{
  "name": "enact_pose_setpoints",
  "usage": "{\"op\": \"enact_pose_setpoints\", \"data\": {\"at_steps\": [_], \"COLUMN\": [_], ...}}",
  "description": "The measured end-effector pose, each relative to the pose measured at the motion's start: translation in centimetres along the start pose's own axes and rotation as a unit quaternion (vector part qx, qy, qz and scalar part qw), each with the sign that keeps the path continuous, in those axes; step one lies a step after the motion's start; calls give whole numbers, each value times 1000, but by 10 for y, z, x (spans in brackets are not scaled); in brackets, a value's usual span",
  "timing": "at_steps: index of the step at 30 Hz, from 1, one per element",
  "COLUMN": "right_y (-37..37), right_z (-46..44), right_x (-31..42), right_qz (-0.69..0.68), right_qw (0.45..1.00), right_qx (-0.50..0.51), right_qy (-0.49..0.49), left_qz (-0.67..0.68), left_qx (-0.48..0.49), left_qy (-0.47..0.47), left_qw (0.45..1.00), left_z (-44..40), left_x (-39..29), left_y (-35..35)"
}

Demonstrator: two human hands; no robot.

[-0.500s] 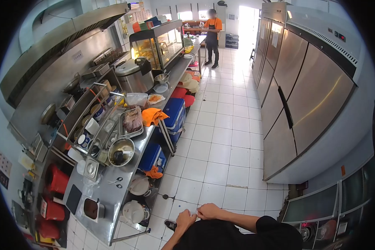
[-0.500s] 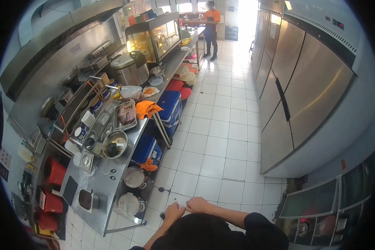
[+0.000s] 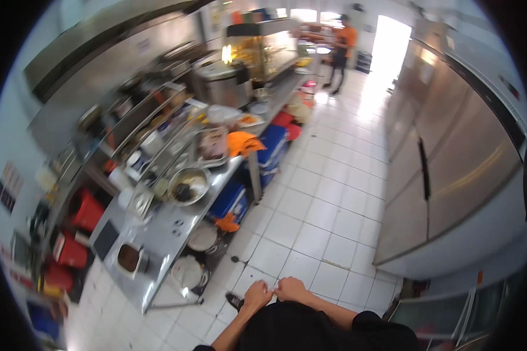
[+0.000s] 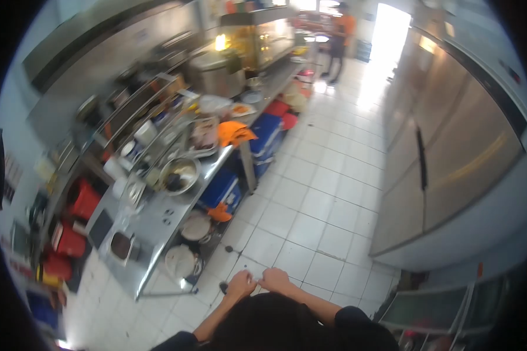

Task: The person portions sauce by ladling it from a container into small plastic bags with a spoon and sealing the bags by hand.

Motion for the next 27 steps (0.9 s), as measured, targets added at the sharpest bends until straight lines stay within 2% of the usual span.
{"op": "enact_pose_setpoints", "data": {"at_steps": [2, 3, 5, 6, 8, 9, 10, 13, 16, 17, 18, 20, 23, 26, 27], "right_y": [-4, -11, -22, -26, -37, -32, -31, -27, -48, -53, -64, -82, -53, -12, -1], "right_z": [-13, -14, -10, -14, -11, -10, -7, 0, 9, 13, 20, 39, 28, 13, 5], "right_x": [2, 8, 11, 16, 26, 25, 25, 46, 90, 101, 116, 164, 207, 238, 246], "right_qz": [-10, -19, -36, -48, -106, -175, -181, -186, -106, -64, -108, -142, -193, -125, -66], "right_qw": [1000, 999, 996, 994, 989, 979, 977, 972, 976, 974, 963, 921, 891, 922, 932], "right_qx": [9, -3, 0, -1, 19, 57, 82, 116, 23, -13, -57, -74, 50, 206, 222], "right_qy": [-21, -39, -80, -102, -105, -87, -81, -90, -190, -219, -239, -354, -407, -304, -279], "left_qz": [-8, 13, 0, -8, 2, -9, -19, 51, 42, 37, 32, 47, 26, 27, 44], "left_qx": [-103, -120, -107, -70, 38, 16, 0, 16, -103, -117, -131, -150, -161, -129, -121], "left_qy": [112, 151, 179, 217, 217, 221, 229, 143, 183, 171, 160, 126, 107, 149, 180], "left_qw": [988, 981, 978, 974, 975, 975, 973, 988, 977, 978, 978, 979, 981, 980, 975], "left_z": [0, 4, 19, 19, 23, 26, 28, 28, 35, 38, 40, 51, 56, 60, 65], "left_x": [-5, -17, -39, -40, -48, -52, -56, -30, -9, -3, 3, 15, 42, 60, 64], "left_y": [-7, -22, -34, -31, -22, -26, -25, -23, -40, -40, -49, -73, -102, -117, -128]}}
Point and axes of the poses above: each hand's wrist, its own z-axis away from the middle knuckle, its own y-axis out of the palm, x = y × z, the point moved 9 cm from there along -z, towards the middle knuckle, and after that the axes turned 4 degrees about x, right-handed, at the moved point
